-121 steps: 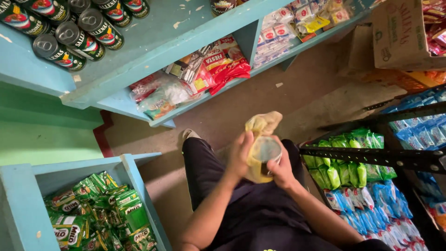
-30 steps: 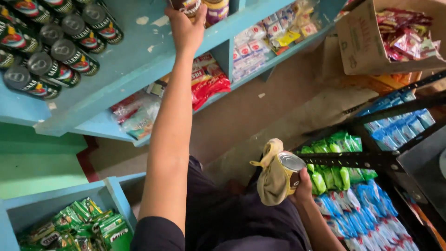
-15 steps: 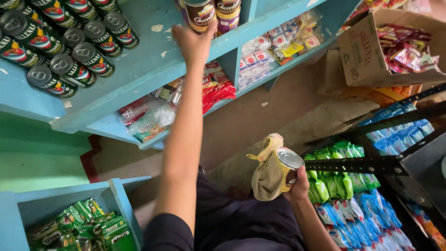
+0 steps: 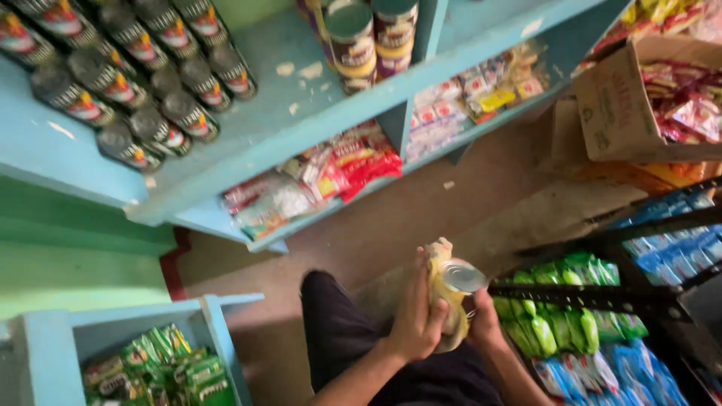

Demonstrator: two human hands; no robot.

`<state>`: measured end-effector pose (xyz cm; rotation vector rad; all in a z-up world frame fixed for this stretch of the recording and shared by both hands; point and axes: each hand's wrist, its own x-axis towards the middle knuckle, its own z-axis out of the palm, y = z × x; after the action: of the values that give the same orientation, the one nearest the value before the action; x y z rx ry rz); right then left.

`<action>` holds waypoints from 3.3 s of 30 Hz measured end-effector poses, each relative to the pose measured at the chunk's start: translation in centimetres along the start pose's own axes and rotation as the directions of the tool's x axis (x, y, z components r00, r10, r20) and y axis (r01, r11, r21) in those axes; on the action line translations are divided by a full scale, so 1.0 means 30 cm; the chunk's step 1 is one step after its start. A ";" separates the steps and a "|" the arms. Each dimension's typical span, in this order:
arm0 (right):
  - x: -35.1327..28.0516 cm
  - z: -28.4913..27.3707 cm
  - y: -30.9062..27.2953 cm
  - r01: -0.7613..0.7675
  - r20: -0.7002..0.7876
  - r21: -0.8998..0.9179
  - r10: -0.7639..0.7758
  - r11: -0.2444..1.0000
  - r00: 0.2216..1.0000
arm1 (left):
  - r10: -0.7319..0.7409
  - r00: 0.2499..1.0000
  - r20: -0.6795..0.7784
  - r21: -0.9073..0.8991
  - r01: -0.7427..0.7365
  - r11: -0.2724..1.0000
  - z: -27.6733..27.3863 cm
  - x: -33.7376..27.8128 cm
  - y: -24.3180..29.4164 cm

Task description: Wiping canned goods with a cloth and organizing them on shelves and a table.

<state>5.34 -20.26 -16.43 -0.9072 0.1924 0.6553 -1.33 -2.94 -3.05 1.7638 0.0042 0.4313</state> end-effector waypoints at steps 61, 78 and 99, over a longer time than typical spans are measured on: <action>0.000 1.175 -0.576 0.002 0.540 -0.433 0.257 0.902 0.802 | 0.034 0.981 0.191 -0.002 -0.035 0.999 -0.778 0.523 0.539; 0.117 1.223 -0.976 0.423 0.792 -0.554 0.296 0.717 0.534 | 0.027 0.978 -0.205 0.275 0.031 0.961 -0.504 0.484 0.705; 0.212 1.097 -0.542 -0.258 0.517 -0.231 0.343 0.938 0.784 | -0.138 0.801 -0.583 -0.688 -0.397 0.607 -0.602 0.568 0.815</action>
<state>16.42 1.14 11.96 -0.7970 -0.2432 1.2220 3.72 12.12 27.98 0.6753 0.1043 0.9315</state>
